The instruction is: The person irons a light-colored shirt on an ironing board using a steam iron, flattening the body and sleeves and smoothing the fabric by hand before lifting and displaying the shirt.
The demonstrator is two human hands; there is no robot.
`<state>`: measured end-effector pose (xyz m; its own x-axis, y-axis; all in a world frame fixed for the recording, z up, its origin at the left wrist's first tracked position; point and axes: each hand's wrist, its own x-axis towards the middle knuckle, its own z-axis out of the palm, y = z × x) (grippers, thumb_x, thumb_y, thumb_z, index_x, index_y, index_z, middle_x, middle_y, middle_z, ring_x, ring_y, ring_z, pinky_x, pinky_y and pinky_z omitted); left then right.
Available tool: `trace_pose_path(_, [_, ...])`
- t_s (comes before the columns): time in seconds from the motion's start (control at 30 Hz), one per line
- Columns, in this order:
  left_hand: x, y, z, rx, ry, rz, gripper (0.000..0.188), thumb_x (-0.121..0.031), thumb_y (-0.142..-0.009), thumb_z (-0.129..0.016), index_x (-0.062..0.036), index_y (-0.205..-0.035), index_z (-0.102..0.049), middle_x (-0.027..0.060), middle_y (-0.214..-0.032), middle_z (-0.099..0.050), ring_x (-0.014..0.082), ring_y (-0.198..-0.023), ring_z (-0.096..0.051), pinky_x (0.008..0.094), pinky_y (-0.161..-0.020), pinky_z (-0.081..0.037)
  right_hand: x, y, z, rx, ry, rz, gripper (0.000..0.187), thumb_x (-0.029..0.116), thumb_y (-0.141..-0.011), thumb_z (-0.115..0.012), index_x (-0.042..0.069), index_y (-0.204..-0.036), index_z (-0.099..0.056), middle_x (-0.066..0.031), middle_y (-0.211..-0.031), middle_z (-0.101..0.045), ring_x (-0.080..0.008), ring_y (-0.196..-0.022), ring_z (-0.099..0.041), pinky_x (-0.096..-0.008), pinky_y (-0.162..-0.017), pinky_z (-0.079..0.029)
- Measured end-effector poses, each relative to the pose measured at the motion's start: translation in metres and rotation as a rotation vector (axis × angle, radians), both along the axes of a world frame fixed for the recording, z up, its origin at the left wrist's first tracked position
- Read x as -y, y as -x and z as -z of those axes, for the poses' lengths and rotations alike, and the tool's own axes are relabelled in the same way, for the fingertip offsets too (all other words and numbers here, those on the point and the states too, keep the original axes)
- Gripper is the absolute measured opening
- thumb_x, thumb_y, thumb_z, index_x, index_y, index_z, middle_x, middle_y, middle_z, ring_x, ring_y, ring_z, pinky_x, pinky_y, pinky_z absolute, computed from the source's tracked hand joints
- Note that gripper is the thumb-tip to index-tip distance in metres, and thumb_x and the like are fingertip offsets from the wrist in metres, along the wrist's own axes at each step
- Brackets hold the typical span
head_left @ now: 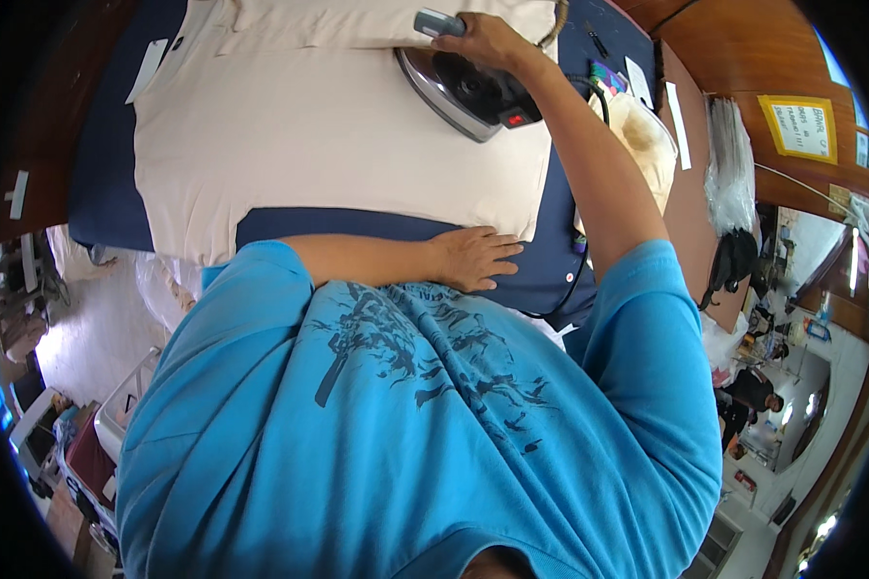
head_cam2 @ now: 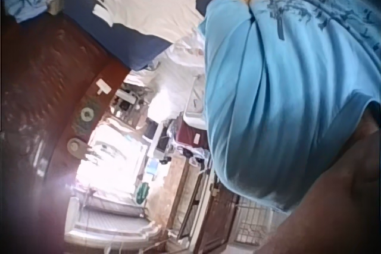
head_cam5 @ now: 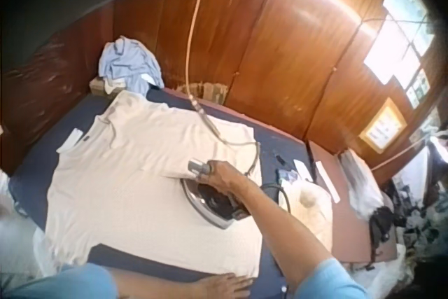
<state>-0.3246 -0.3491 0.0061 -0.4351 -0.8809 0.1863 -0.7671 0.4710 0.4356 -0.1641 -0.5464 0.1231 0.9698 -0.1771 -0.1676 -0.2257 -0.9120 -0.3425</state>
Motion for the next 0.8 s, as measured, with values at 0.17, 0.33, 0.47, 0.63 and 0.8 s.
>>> trace_pose_path(0.17, [-0.020,-0.027,0.002,-0.255,0.216,0.163,0.021,-0.019,-0.082,-0.056,-0.0113,-0.101,-0.057,0.0062,-0.111,-0.060,0.0223,-0.102,-0.058,0.0364,-0.083,-0.047,-0.065,0.012,-0.014,-0.077,-0.194,-0.193,0.048,0.042,-0.076,-0.061,-0.002,-0.094,-0.058,-0.0192,-0.079,-0.062,-0.0306,-0.072,-0.060,-0.0385,-0.069,-0.048])
trace_pose_path(0.33, [-0.113,-0.083,-0.010,-0.181,0.191,-0.170,0.021,-0.015,-0.072,-0.061,-0.0108,-0.093,-0.061,0.0021,-0.090,-0.061,0.0209,-0.081,-0.058,0.0357,-0.070,-0.045,-0.118,0.063,-0.016,-0.155,-0.223,-0.417,0.041,0.037,-0.073,-0.062,0.003,-0.095,-0.054,-0.0200,-0.076,-0.062,-0.0331,-0.070,-0.062,-0.0398,-0.066,-0.048])
trace_pose_path(0.47, [-0.182,-0.098,-0.016,-0.068,0.166,-0.656,0.022,-0.013,-0.072,-0.062,-0.0094,-0.094,-0.062,0.0031,-0.091,-0.061,0.0212,-0.083,-0.057,0.0353,-0.075,-0.042,-0.140,0.094,-0.025,-0.201,-0.161,-0.381,0.041,0.033,-0.073,-0.064,0.002,-0.099,-0.055,-0.0231,-0.077,-0.062,-0.0368,-0.074,-0.062,-0.0424,-0.068,-0.049])
trace_pose_path(0.63, [-0.213,-0.097,-0.015,0.022,0.277,-1.441,0.020,-0.012,-0.078,-0.059,-0.0101,-0.098,-0.062,0.0029,-0.099,-0.059,0.0206,-0.095,-0.054,0.0368,-0.085,-0.036,-0.158,0.085,-0.031,-0.226,-0.181,-0.271,0.041,0.034,-0.073,-0.063,0.001,-0.096,-0.057,-0.0225,-0.078,-0.063,-0.0384,-0.076,-0.062,-0.0445,-0.069,-0.049])
trace_pose_path(0.8, [-0.223,-0.114,-0.009,0.134,0.238,-1.718,0.025,-0.015,-0.078,-0.058,-0.0127,-0.103,-0.061,0.0023,-0.103,-0.058,0.0196,-0.099,-0.052,0.0372,-0.088,-0.033,-0.195,0.057,-0.030,-0.169,-0.204,-0.327,0.038,0.030,-0.072,-0.062,0.001,-0.097,-0.057,-0.0227,-0.081,-0.064,-0.0386,-0.078,-0.062,-0.0445,-0.070,-0.048])
